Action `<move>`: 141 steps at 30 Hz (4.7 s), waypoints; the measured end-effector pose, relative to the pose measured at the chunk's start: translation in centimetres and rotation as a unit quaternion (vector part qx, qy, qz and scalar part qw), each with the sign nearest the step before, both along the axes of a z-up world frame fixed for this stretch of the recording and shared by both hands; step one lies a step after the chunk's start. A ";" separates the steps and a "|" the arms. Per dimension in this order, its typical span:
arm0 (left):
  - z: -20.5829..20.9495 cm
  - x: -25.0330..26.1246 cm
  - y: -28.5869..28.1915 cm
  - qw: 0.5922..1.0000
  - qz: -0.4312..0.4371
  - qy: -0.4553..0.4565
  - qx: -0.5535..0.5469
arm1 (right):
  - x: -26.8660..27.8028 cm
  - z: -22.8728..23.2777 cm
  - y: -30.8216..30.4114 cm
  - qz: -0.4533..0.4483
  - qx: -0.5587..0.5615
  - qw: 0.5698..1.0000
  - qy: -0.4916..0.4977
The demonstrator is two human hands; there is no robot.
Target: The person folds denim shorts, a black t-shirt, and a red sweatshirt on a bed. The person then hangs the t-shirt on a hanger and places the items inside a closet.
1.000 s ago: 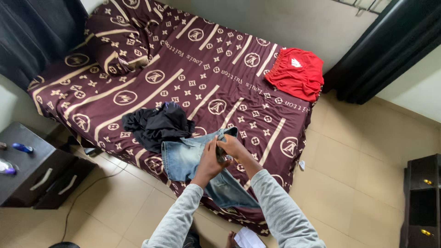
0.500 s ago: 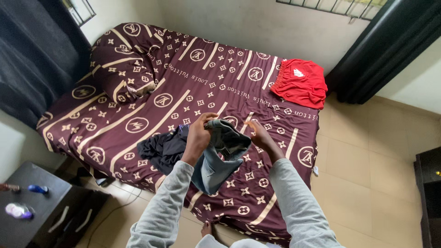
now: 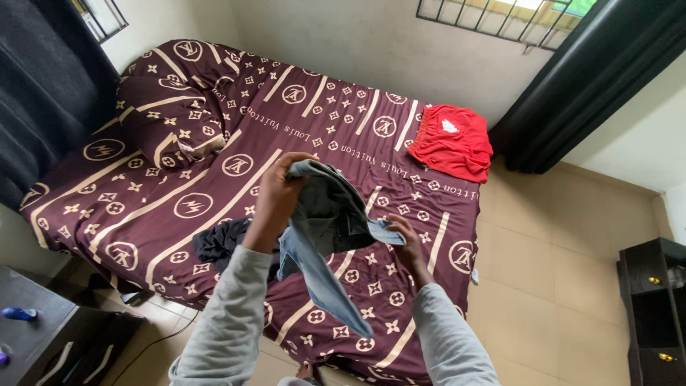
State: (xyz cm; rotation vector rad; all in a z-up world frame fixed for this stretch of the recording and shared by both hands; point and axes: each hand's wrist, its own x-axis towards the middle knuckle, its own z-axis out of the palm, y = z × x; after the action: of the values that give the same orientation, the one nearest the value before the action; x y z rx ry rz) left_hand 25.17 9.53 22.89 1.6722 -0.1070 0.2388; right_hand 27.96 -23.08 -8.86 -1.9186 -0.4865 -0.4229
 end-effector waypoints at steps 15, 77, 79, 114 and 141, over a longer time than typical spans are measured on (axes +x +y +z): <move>-9.3 -6.4 -0.1 0.970 -0.082 0.173 -0.147 | -0.2 10.7 -20.4 -0.122 0.043 0.977 0.170; -56.0 -15.7 -3.3 0.775 0.252 0.433 0.384 | 0.6 -21.9 -20.2 -0.310 -0.340 0.768 0.446; -55.7 -15.8 -5.2 0.723 0.306 0.407 0.467 | 0.9 -21.7 -19.9 -0.308 -0.287 0.838 0.349; -56.0 -12.3 0.8 0.873 0.150 0.364 0.288 | -13.0 -22.5 5.9 -0.158 -0.311 0.860 0.372; -55.8 4.0 5.8 0.806 0.244 0.275 -0.464 | 7.2 -17.5 5.0 0.141 -0.243 0.917 0.283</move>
State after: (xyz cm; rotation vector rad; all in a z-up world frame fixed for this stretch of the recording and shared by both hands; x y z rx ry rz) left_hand 29.17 15.38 -32.88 0.6897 0.7836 0.1373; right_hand 35.16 -18.13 -26.33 -2.2732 -0.4950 0.4833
